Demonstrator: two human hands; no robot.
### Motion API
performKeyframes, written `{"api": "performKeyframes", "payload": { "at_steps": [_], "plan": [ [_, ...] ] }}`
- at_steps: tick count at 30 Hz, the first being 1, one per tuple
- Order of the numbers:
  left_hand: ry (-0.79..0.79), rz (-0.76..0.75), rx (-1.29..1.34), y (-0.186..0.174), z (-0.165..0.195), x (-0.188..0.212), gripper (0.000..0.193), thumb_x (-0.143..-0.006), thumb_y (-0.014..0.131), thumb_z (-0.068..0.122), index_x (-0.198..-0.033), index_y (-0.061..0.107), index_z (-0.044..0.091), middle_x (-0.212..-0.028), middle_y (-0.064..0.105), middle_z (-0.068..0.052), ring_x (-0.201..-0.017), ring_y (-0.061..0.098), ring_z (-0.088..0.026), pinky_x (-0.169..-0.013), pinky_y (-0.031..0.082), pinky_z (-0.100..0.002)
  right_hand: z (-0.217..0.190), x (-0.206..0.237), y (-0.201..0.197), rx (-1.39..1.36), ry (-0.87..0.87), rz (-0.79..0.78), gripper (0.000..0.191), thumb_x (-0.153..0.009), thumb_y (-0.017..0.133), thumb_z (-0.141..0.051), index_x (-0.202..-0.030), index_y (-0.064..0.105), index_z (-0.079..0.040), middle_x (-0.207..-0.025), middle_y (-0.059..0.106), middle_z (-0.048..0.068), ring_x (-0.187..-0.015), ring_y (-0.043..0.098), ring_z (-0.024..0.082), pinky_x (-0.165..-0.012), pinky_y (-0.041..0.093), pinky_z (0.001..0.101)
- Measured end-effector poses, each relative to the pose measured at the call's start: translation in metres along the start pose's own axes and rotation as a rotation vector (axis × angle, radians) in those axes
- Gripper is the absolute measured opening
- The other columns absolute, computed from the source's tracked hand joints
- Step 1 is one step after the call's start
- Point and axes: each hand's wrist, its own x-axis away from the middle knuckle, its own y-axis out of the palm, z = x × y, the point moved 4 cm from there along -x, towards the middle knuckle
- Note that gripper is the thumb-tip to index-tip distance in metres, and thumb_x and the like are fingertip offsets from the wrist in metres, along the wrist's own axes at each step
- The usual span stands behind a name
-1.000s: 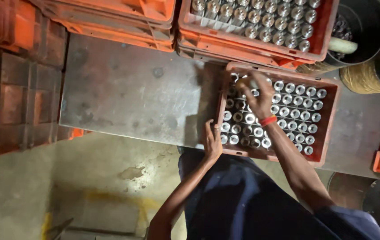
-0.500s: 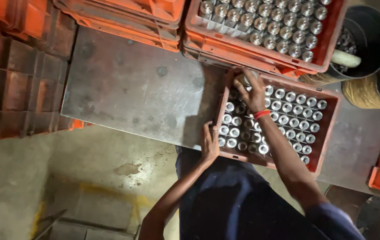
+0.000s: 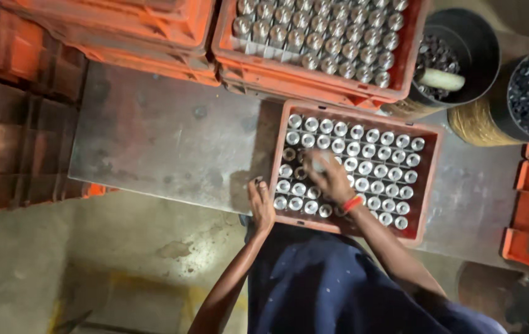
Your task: The person wipes the tops of many small metal parts arranged in a red crate using a cylindrical sponge. The person repeatedly rubs each part and occasionally moves the crate to access more parts.
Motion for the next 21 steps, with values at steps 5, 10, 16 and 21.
{"api": "performKeyframes", "payload": {
  "at_steps": [5, 10, 16, 21],
  "plan": [
    [0.073, 0.041, -0.063, 0.002, -0.005, 0.001, 0.055, -0.116, 0.042, 0.039, -0.14, 0.044, -0.011, -0.136, 0.051, -0.032, -0.126, 0.048, -0.045, -0.104, 0.036, -0.051, -0.009, 0.07, -0.05, -0.034, 0.105, 0.156, 0.045, -0.09, 0.079, -0.014, -0.132, 0.064, -0.006, -0.123, 0.068, 0.019, -0.109, 0.069, 0.034, -0.088, 0.057, 0.041],
    [-0.042, 0.145, -0.111, -0.003, -0.007, 0.003, 0.053, -0.108, 0.041, 0.044, -0.126, 0.057, -0.003, -0.119, 0.062, -0.023, -0.11, 0.058, -0.039, -0.097, 0.044, -0.048, 0.01, 0.124, -0.103, -0.085, 0.164, -0.015, 0.043, -0.088, 0.081, -0.012, -0.128, 0.068, -0.006, -0.118, 0.072, 0.016, -0.104, 0.072, 0.032, -0.086, 0.059, 0.0391],
    [0.065, 0.266, -0.219, -0.006, 0.015, 0.007, 0.053, -0.111, 0.041, 0.043, -0.124, 0.057, -0.006, -0.119, 0.06, -0.027, -0.109, 0.056, -0.043, -0.097, 0.043, -0.051, 0.047, 0.16, -0.161, -0.069, 0.257, 0.054, 0.048, -0.086, 0.079, -0.015, -0.131, 0.066, -0.003, -0.12, 0.07, 0.02, -0.108, 0.07, 0.033, -0.088, 0.057, 0.039],
    [0.05, 0.297, -0.259, -0.003, 0.032, 0.012, 0.057, -0.111, 0.038, 0.047, -0.123, 0.058, -0.005, -0.117, 0.062, -0.03, -0.105, 0.059, -0.048, -0.09, 0.044, -0.056, 0.114, 0.141, -0.285, 0.278, 0.107, 0.542, 0.053, -0.101, 0.058, -0.012, -0.146, 0.038, 0.005, -0.126, 0.064, 0.021, -0.116, 0.062, 0.036, -0.109, 0.044, 0.0465]
  ]
}}
